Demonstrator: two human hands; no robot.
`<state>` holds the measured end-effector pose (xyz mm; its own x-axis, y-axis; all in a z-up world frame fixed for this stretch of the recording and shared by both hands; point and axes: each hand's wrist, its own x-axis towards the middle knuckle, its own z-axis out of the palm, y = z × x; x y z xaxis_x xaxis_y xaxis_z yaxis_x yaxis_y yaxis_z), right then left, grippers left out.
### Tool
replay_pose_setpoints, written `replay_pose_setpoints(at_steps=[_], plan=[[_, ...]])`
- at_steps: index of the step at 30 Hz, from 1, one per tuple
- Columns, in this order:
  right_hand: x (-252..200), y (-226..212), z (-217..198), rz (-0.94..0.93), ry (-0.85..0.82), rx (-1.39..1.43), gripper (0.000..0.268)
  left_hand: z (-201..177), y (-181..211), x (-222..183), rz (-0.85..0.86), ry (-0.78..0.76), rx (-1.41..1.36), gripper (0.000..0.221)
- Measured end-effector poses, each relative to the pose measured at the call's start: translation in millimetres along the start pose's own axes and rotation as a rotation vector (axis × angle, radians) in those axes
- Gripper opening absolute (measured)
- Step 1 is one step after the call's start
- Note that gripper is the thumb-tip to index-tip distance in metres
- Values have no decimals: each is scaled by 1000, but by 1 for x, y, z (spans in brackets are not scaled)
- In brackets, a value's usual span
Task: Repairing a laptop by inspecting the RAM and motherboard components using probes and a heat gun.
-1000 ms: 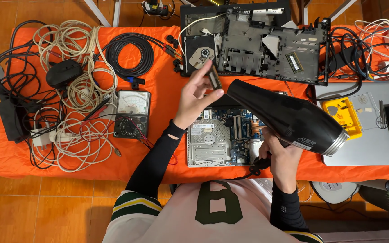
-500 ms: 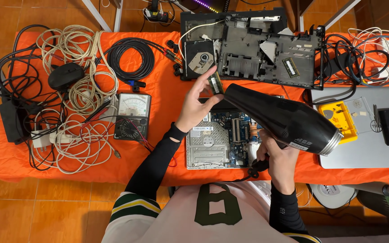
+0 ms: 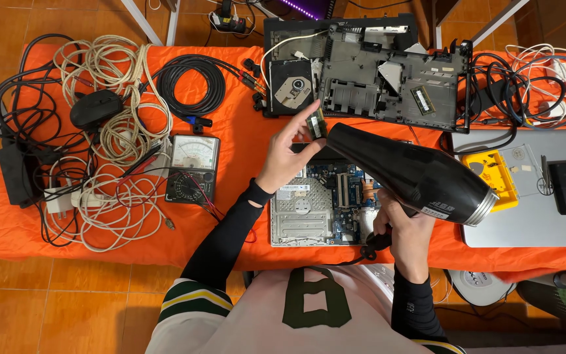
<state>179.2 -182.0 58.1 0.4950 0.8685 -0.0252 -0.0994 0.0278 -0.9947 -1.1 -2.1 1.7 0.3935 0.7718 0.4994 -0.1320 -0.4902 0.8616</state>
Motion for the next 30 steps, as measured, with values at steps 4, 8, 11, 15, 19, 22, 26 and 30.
replay_pose_setpoints(at_steps=[4,8,11,15,19,22,26,30], plan=[[1,2,-1,4,3,4,6,1,-4,-2,-4,-4,9,77],[1,2,-1,-1,4,-12,6,3,-7,-2,10,-2,41,80],[2,3,-1,-7,2,-22,6,4,-10,-3,27,-1,69,81],[2,4,-2,-9,-6,1,7,4,-6,-3,37,0,80,82],[0,3,-2,4,-14,13,6,5,-3,-3,36,-6,63,81],[-1,1,0,-4,4,-35,7,5,-5,-4,61,-9,48,76],[0,2,0,-4,-1,-24,6,4,-6,-4,77,-9,99,70],[-1,-10,2,33,-13,9,5,5,-5,-4,133,0,114,70]])
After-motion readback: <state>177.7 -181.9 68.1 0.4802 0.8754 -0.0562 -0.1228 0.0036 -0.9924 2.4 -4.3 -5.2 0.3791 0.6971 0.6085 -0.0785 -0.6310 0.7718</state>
